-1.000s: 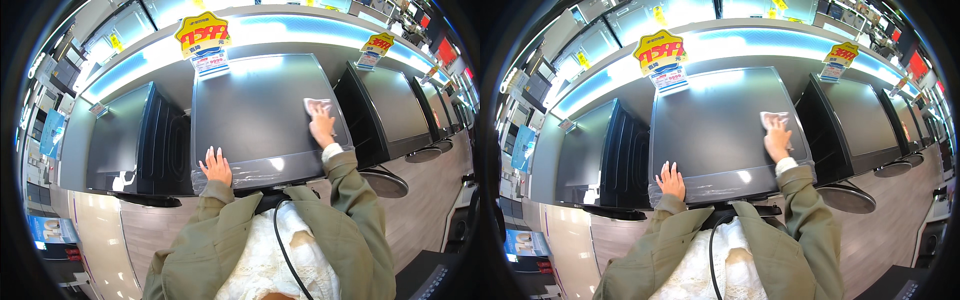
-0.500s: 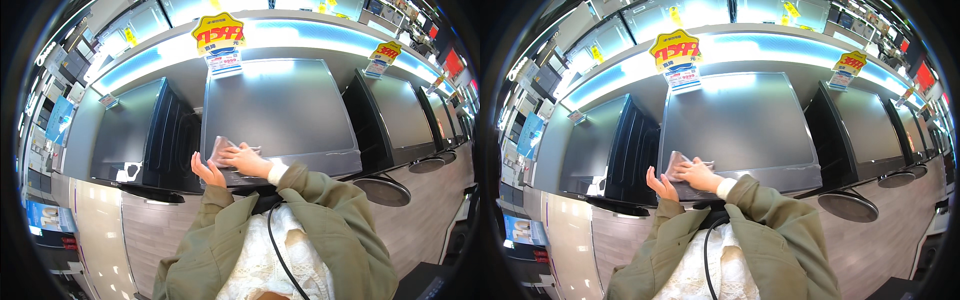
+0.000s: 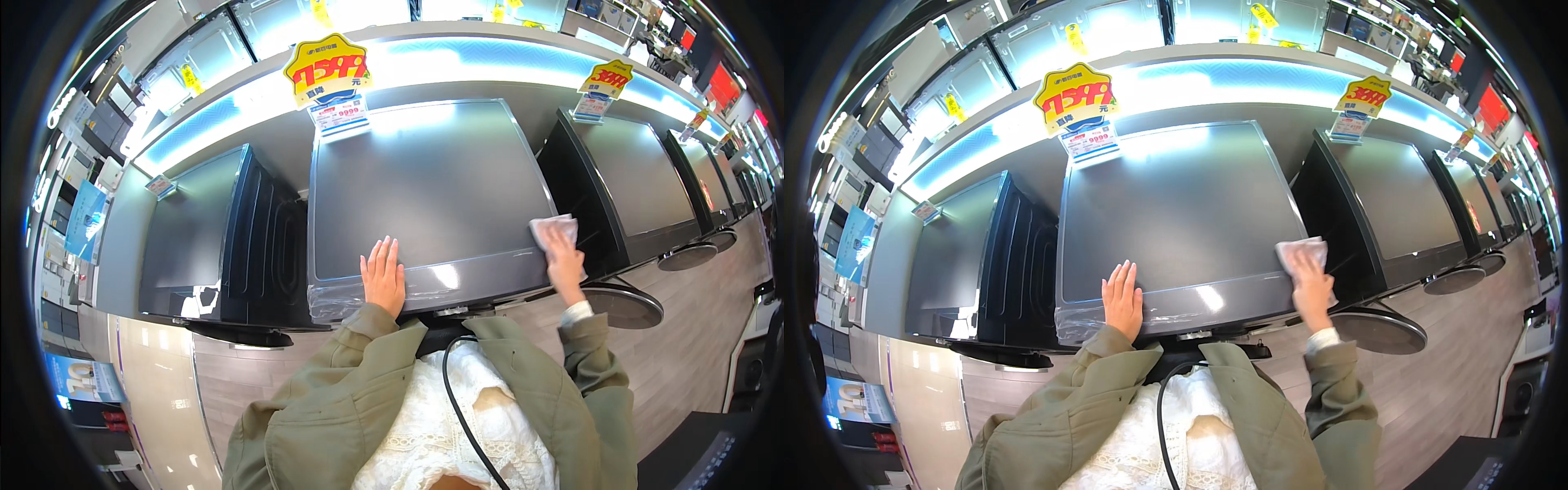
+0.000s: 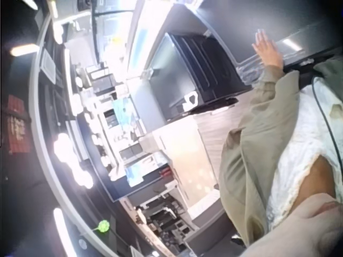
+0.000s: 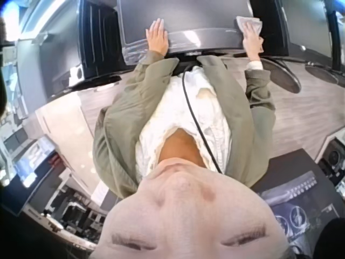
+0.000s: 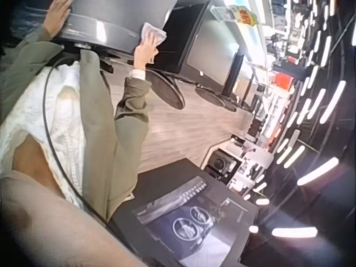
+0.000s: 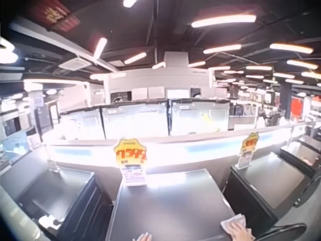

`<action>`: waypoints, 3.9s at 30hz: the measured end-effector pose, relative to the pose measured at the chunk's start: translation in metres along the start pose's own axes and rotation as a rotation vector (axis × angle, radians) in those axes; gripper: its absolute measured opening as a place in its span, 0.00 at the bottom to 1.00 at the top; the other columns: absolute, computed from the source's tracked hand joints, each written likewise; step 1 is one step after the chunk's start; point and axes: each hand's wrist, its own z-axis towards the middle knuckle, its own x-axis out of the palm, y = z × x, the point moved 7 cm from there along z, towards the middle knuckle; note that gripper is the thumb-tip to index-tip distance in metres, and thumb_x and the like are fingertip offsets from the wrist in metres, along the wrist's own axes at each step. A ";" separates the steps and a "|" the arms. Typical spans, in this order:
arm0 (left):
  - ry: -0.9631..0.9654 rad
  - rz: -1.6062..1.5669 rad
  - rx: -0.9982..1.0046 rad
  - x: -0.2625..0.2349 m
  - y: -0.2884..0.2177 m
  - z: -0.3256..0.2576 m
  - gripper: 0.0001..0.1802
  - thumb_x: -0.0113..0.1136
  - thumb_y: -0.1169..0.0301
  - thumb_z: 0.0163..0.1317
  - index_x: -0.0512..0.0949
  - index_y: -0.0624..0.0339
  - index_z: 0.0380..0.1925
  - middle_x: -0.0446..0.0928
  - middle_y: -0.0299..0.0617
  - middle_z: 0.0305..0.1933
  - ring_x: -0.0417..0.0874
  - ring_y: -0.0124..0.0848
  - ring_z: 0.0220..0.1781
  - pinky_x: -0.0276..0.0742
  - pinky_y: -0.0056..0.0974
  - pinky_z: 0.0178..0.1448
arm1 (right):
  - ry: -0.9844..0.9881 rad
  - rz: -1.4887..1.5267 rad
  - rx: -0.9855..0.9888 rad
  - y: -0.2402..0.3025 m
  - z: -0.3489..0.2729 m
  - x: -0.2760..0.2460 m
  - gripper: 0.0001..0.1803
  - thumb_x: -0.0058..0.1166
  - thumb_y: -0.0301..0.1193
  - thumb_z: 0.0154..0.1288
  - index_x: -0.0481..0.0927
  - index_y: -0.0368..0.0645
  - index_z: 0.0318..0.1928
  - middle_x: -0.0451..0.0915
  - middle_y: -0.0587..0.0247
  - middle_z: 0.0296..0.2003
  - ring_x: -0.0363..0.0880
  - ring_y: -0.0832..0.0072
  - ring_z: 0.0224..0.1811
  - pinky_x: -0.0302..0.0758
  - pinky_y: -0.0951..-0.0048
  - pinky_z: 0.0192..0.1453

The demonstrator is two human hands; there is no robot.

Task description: The person wipes the surfaces of several washing machines and dryers in a retail showroom using a cloth. They clean the tops, control panels, and doors of multiple units, moving from one appliance to the next in sequence.

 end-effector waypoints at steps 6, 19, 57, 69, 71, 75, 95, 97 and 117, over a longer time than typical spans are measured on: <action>0.013 -0.009 -0.016 0.002 0.004 -0.002 0.25 0.44 0.68 0.66 0.60 0.54 0.64 0.59 0.42 0.67 0.55 0.39 0.71 0.45 0.56 0.71 | 0.165 0.104 -0.482 0.178 -0.052 0.020 0.32 0.52 0.24 0.48 0.73 0.61 0.58 0.69 0.71 0.61 0.64 0.72 0.64 0.60 0.56 0.56; 0.053 0.149 -0.094 0.013 0.040 -0.011 0.24 0.45 0.69 0.64 0.63 0.60 0.61 0.63 0.44 0.66 0.58 0.40 0.70 0.46 0.52 0.72 | 0.111 0.136 -0.643 0.272 0.070 0.080 0.32 0.49 0.24 0.53 0.66 0.54 0.62 0.64 0.64 0.62 0.59 0.65 0.66 0.54 0.35 0.62; 0.020 0.151 -0.117 0.008 0.038 -0.013 0.24 0.49 0.66 0.62 0.66 0.65 0.57 0.63 0.50 0.64 0.60 0.44 0.68 0.51 0.51 0.71 | 0.379 0.181 -0.761 0.218 -0.006 0.017 0.33 0.52 0.23 0.53 0.67 0.58 0.62 0.65 0.68 0.63 0.61 0.70 0.66 0.56 0.37 0.63; 0.017 0.154 -0.121 0.008 0.041 -0.008 0.23 0.50 0.66 0.61 0.68 0.64 0.55 0.66 0.49 0.62 0.63 0.43 0.66 0.55 0.51 0.69 | 0.182 0.110 -0.746 0.238 0.082 0.057 0.30 0.49 0.23 0.55 0.69 0.58 0.61 0.67 0.67 0.61 0.62 0.68 0.65 0.57 0.36 0.62; 0.023 0.168 -0.121 0.007 0.040 -0.007 0.23 0.51 0.67 0.61 0.69 0.64 0.55 0.66 0.48 0.62 0.64 0.43 0.66 0.55 0.51 0.69 | 0.119 0.112 -0.694 0.240 0.119 0.080 0.32 0.49 0.21 0.53 0.69 0.57 0.61 0.67 0.64 0.61 0.62 0.66 0.65 0.56 0.34 0.61; 0.001 0.158 -0.159 0.005 0.042 -0.007 0.22 0.52 0.67 0.59 0.70 0.63 0.54 0.67 0.48 0.62 0.66 0.43 0.64 0.57 0.51 0.67 | 0.040 0.140 -0.593 0.259 0.206 0.124 0.34 0.47 0.17 0.50 0.69 0.56 0.61 0.65 0.61 0.62 0.60 0.62 0.66 0.55 0.31 0.61; -0.031 0.159 -0.149 0.003 0.040 -0.010 0.22 0.51 0.66 0.60 0.70 0.62 0.54 0.67 0.46 0.61 0.65 0.41 0.66 0.56 0.49 0.69 | 0.341 0.185 -0.682 0.244 0.183 0.130 0.32 0.47 0.22 0.56 0.65 0.57 0.63 0.58 0.64 0.67 0.50 0.64 0.71 0.46 0.25 0.62; -0.025 0.167 -0.126 0.006 0.039 -0.008 0.22 0.51 0.66 0.60 0.69 0.63 0.54 0.66 0.47 0.62 0.64 0.42 0.65 0.55 0.50 0.69 | 0.402 0.180 -0.738 0.222 0.123 0.093 0.33 0.47 0.22 0.56 0.65 0.58 0.64 0.58 0.66 0.67 0.51 0.65 0.71 0.46 0.26 0.63; -0.012 0.118 -0.133 0.007 0.040 -0.004 0.22 0.52 0.70 0.58 0.69 0.64 0.54 0.66 0.49 0.61 0.64 0.46 0.65 0.55 0.52 0.68 | 0.242 0.129 -0.518 0.213 0.129 0.082 0.33 0.45 0.20 0.55 0.65 0.57 0.64 0.60 0.63 0.66 0.53 0.64 0.69 0.52 0.24 0.58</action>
